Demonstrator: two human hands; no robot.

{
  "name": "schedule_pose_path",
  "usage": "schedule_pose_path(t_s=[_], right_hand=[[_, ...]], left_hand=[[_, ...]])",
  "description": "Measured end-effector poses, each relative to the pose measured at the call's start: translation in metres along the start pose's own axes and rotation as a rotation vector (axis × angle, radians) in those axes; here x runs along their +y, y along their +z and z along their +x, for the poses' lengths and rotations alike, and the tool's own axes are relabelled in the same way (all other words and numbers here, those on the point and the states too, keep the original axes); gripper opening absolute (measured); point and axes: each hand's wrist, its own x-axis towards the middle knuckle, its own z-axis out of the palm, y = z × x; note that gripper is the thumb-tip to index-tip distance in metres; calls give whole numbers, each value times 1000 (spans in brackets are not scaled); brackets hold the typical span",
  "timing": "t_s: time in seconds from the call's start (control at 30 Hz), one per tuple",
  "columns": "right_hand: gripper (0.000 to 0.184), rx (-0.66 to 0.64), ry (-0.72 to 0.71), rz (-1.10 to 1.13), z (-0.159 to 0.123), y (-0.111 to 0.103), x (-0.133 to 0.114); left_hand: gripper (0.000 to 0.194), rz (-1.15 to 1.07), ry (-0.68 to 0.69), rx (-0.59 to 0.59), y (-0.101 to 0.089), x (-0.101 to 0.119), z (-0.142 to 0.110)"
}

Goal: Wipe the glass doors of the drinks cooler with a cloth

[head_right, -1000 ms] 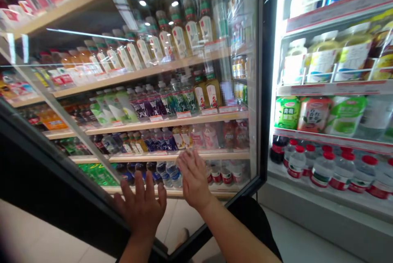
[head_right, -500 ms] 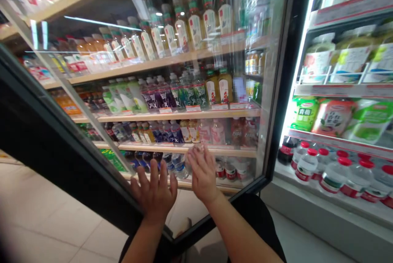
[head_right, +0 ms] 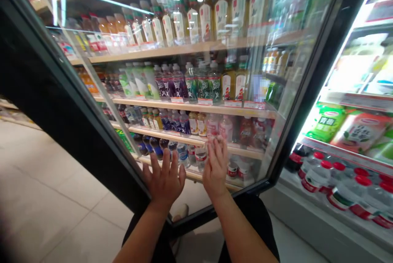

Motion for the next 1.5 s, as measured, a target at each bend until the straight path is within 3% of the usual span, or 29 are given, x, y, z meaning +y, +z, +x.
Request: schedule_pose_path(t_s=[0.07, 0.23, 0.4, 0.47, 0.6, 0.67, 0.8, 0.87, 0.93, 1.0, 1.13, 1.2, 1.33, 1.4, 1.5], right_hand=[[71, 23, 39, -14, 5, -1, 1], [69, -146, -199, 24, 7, -2, -3], [71, 70, -16, -22, 12, 0, 4], [70, 34, -4, -12, 9, 1, 0], [70, -118, -163, 24, 4, 1, 2], [70, -47, -132, 3, 11, -1, 14], [68, 140, 131, -33, 28, -3, 23], [69, 80, 81, -9, 27, 0, 14], [70, -39, -88, 37, 24, 3, 5], [70, -63, -169, 54, 23, 5, 4], [69, 130, 38, 13, 36, 6, 14], [70, 132, 78, 22, 45, 7, 14], [72, 25, -114, 72, 63, 7, 14], [70, 60, -137, 66, 76, 6, 22], [66, 189, -4, 60, 98, 6, 32]], left_hand=[[77, -2, -4, -2, -1, 3, 1], [71, -12, -28, 7, -2, 6, 2], [72, -15, -34, 31, -3, 7, 4], [73, -22, -35, 39, -4, 6, 4], [77, -30, -22, 33, -2, 1, 1], [80, -18, -5, 24, -1, -2, -1], [85, 12, 20, 24, 2, -6, -4], [84, 20, 26, 28, 4, -7, -5], [83, 15, 12, 26, 6, -8, -6], [81, -6, -7, 19, 6, -10, -8], [82, -39, -22, 11, 4, -5, -8], [78, -48, -72, 31, 2, 1, 1], [72, -90, -72, 110, -3, 9, 50], [71, -90, -31, 140, -8, 9, 86], [65, -173, -127, 62, -14, 7, 137]])
